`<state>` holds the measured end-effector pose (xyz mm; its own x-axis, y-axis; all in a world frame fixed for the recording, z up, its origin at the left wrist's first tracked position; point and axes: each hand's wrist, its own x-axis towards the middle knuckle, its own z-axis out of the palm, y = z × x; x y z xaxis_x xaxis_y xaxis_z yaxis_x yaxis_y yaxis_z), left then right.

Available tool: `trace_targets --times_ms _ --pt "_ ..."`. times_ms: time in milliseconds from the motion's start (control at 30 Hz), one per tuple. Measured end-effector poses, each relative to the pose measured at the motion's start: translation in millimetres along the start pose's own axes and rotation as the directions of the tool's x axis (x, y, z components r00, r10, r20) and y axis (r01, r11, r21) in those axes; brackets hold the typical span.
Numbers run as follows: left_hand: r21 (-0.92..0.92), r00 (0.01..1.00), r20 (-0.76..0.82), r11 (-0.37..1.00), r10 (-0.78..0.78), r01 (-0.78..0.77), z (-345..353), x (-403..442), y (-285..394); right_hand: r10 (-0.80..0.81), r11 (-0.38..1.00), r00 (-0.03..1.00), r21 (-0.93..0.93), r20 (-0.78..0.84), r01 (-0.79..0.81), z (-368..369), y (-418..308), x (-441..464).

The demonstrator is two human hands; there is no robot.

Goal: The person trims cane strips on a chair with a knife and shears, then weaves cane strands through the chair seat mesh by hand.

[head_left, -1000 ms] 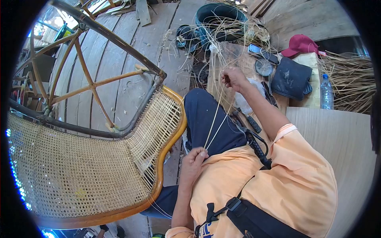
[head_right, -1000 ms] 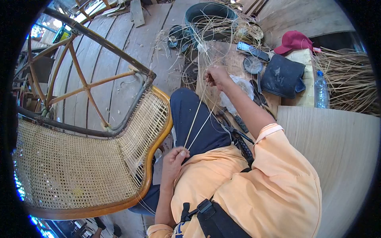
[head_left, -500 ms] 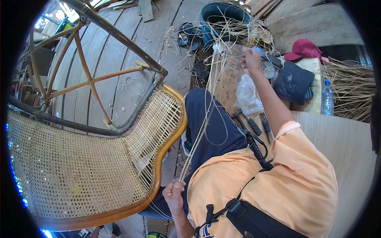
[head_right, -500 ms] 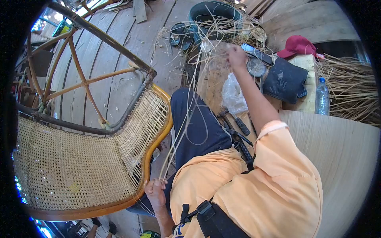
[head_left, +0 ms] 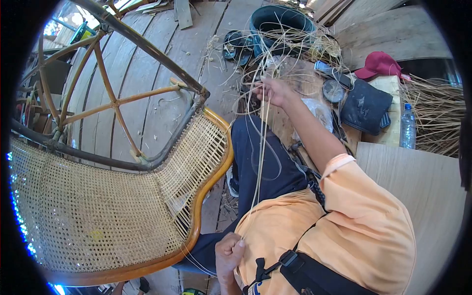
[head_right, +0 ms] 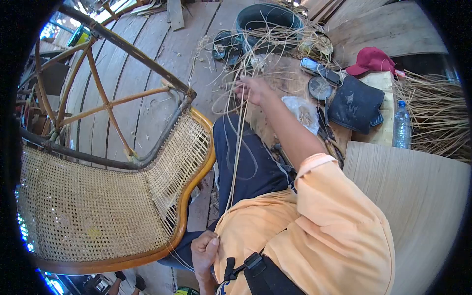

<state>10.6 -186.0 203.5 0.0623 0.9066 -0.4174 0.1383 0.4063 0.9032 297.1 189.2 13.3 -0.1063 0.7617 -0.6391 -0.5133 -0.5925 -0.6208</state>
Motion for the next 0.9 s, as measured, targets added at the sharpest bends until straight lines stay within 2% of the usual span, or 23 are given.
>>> trace_targets --times_ms 133,167,267,300,333,400,433,500,533,567,600,733,867,900 --pt "0.083 0.999 -0.032 0.996 -0.016 0.018 -12.0 -19.3 6.3 -0.098 0.993 0.995 0.069 0.036 0.095 8.8 -56.1 26.8" --pt "0.140 0.999 -0.021 0.990 0.033 -0.030 -15.7 -25.2 2.2 -0.121 0.991 0.991 0.065 0.050 0.118 8.3 -70.5 33.3" --pt "0.219 0.984 -0.176 0.974 -0.020 0.059 -9.8 -33.3 22.6 -0.227 0.974 0.974 0.004 -0.004 0.227 14.0 -122.1 40.4" --pt "0.336 0.989 -0.141 0.942 0.036 0.013 -15.8 -37.6 20.8 -0.221 0.974 0.974 -0.037 0.054 0.223 8.7 -142.5 47.3" --pt "0.365 0.983 -0.180 0.931 0.043 0.026 -17.6 -42.5 19.9 -0.212 0.972 0.971 -0.079 0.115 0.221 1.3 -163.4 54.3" --pt "0.421 0.966 -0.252 0.905 0.057 0.057 -19.1 -51.1 19.5 -0.219 0.974 0.975 -0.057 -0.022 0.218 0.6 -195.4 58.2" --pt "0.535 0.962 -0.260 0.842 0.084 0.071 -20.1 -52.4 18.7 -0.231 0.973 0.971 -0.046 -0.068 0.228 1.5 -207.2 59.7" --pt "0.609 0.943 -0.323 0.779 0.075 0.147 -21.4 -63.9 2.8 -0.249 0.968 0.954 -0.025 -0.165 0.248 -1.8 -224.5 65.4" --pt "0.644 0.932 -0.354 0.742 0.074 0.186 -22.1 -73.1 -8.5 -0.254 0.967 0.959 -0.070 -0.129 0.246 -10.6 -232.8 72.7" --pt "0.657 0.916 -0.400 0.685 -0.037 0.315 -23.0 -87.1 -20.1 -0.256 0.963 0.962 -0.115 -0.093 0.245 -22.1 -241.6 80.4" --pt "0.718 0.915 -0.403 0.612 -0.021 0.331 -27.5 -110.0 -38.5 -0.259 0.956 0.964 -0.159 -0.059 0.247 -28.5 -247.1 86.5" --pt "0.645 0.800 -0.517 0.475 -0.305 0.599 -23.3 -144.1 -52.8 -0.305 0.942 0.945 -0.181 -0.114 0.282 -38.9 -259.7 105.1" --pt "0.584 0.706 -0.551 0.399 -0.444 0.707 -10.1 -148.3 -52.3 -0.284 0.950 0.952 -0.165 -0.110 0.264 -90.1 -287.6 170.5" --pt "0.573 0.690 -0.555 0.387 -0.464 0.722 -6.7 -146.6 -51.5 -0.247 0.961 0.968 -0.137 -0.043 0.239 -110.0 -298.7 196.2"
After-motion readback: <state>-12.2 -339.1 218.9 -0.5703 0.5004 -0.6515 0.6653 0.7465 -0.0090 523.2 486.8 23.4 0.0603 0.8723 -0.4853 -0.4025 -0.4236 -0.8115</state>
